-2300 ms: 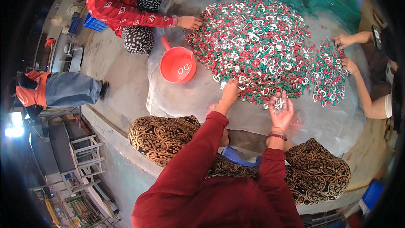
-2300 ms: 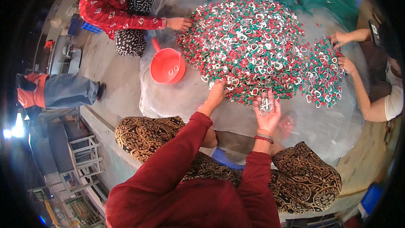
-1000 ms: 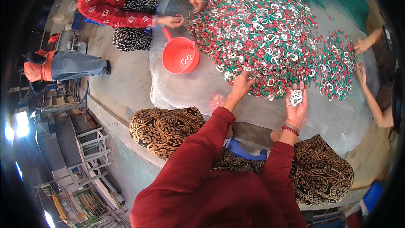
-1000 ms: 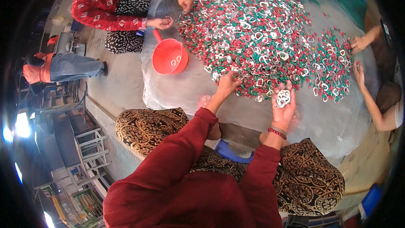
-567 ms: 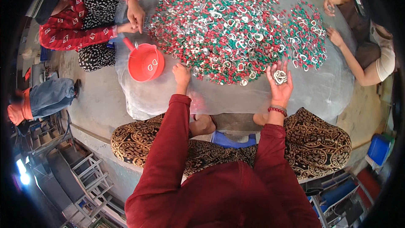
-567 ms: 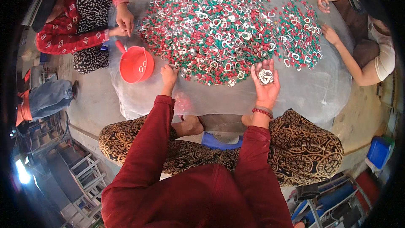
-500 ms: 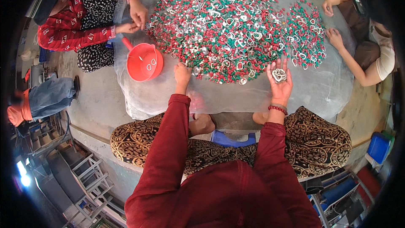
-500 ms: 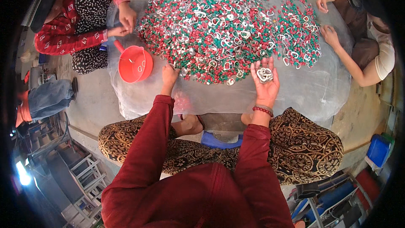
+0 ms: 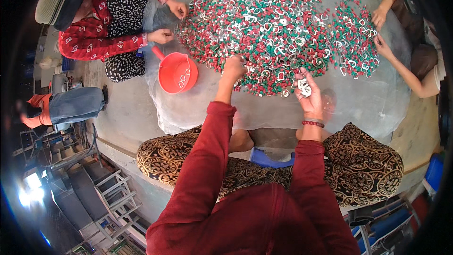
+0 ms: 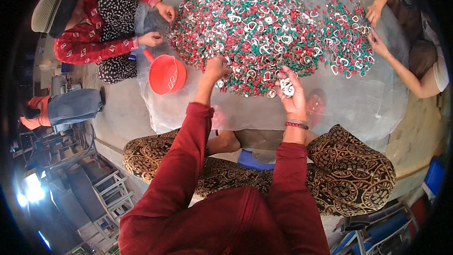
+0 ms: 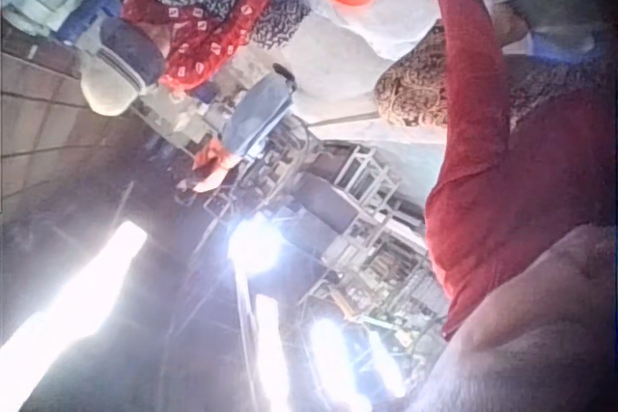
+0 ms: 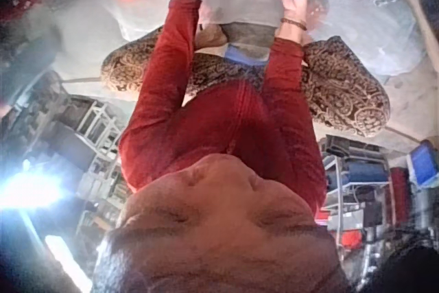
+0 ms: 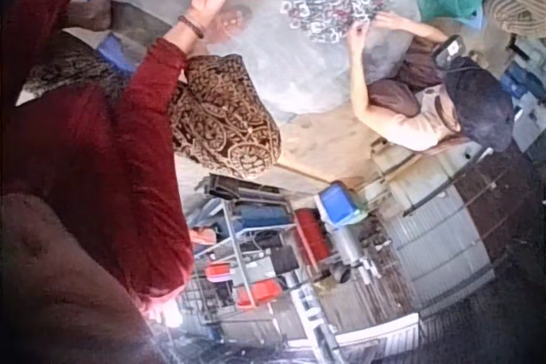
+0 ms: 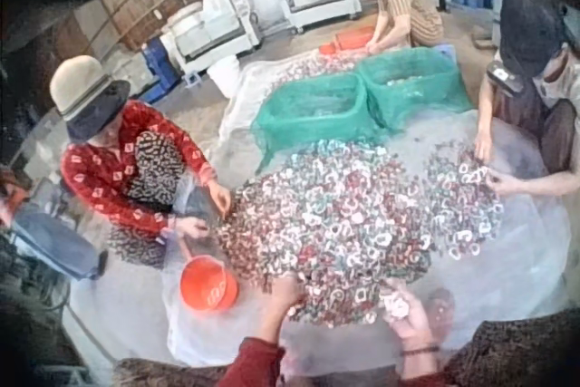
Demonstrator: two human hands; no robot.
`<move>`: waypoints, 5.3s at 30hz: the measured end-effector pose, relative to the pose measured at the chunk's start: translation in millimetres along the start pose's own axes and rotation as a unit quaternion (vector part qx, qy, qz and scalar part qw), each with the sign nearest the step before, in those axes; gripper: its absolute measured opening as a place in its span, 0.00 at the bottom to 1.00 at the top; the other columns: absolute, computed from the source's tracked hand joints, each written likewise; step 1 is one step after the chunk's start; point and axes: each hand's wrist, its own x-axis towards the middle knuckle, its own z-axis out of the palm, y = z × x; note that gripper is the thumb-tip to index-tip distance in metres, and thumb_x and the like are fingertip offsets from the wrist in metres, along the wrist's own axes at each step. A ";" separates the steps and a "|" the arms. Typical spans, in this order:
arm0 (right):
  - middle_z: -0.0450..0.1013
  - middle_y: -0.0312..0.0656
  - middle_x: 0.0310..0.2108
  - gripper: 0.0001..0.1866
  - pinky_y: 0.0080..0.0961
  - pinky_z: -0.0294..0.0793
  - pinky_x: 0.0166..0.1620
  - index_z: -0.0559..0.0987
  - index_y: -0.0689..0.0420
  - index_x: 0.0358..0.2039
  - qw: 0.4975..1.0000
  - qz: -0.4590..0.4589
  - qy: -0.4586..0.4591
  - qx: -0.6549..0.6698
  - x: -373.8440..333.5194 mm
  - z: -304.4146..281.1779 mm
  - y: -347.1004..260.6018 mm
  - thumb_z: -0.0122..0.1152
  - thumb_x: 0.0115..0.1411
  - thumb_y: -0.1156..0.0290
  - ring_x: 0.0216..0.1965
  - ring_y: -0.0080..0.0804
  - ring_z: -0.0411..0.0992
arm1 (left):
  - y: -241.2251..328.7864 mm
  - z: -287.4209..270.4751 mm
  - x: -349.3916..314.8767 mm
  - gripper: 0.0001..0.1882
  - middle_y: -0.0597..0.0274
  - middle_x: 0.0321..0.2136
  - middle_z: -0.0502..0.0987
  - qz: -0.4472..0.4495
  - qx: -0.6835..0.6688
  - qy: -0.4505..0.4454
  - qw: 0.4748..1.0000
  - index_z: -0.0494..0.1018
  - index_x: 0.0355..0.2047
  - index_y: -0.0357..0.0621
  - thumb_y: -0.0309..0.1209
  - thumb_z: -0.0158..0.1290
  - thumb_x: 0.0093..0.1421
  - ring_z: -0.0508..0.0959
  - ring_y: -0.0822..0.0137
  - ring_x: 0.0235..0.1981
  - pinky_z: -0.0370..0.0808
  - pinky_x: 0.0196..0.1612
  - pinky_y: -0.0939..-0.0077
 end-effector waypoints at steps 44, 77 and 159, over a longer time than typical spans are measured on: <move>0.67 0.39 0.27 0.08 0.13 0.57 0.13 0.71 0.60 0.34 0.985 -0.064 0.020 0.157 2.0 -3.6 -23.3 0.54 0.60 0.68 0.21 0.25 0.63 | 27.0 108.7 -15.6 0.10 0.59 0.37 0.68 0.235 0.269 0.082 0.930 0.75 0.28 0.43 0.36 0.56 0.49 0.68 0.60 0.43 0.68 0.40 0.62; 0.65 0.39 0.23 0.09 0.14 0.55 0.09 0.71 0.56 0.30 0.984 0.004 -0.018 0.179 1.7 -2.0 -10.9 0.51 0.62 0.64 0.18 0.26 0.62 | -0.9 108.3 -56.9 0.16 0.48 0.36 0.69 0.139 0.093 0.072 0.983 0.66 0.41 0.42 0.27 0.53 0.51 0.74 0.48 0.38 0.74 0.39 0.58; 0.62 0.50 0.49 0.23 0.57 0.67 0.45 0.63 0.58 0.50 0.961 -0.107 0.109 -0.232 143.6 207.5 -120.4 0.46 0.58 0.58 0.48 0.47 0.63 | -27.8 85.8 -70.4 0.11 0.47 0.31 0.74 -0.088 -0.301 0.272 0.910 0.70 0.40 0.35 0.25 0.48 0.56 0.75 0.55 0.34 0.71 0.39 0.67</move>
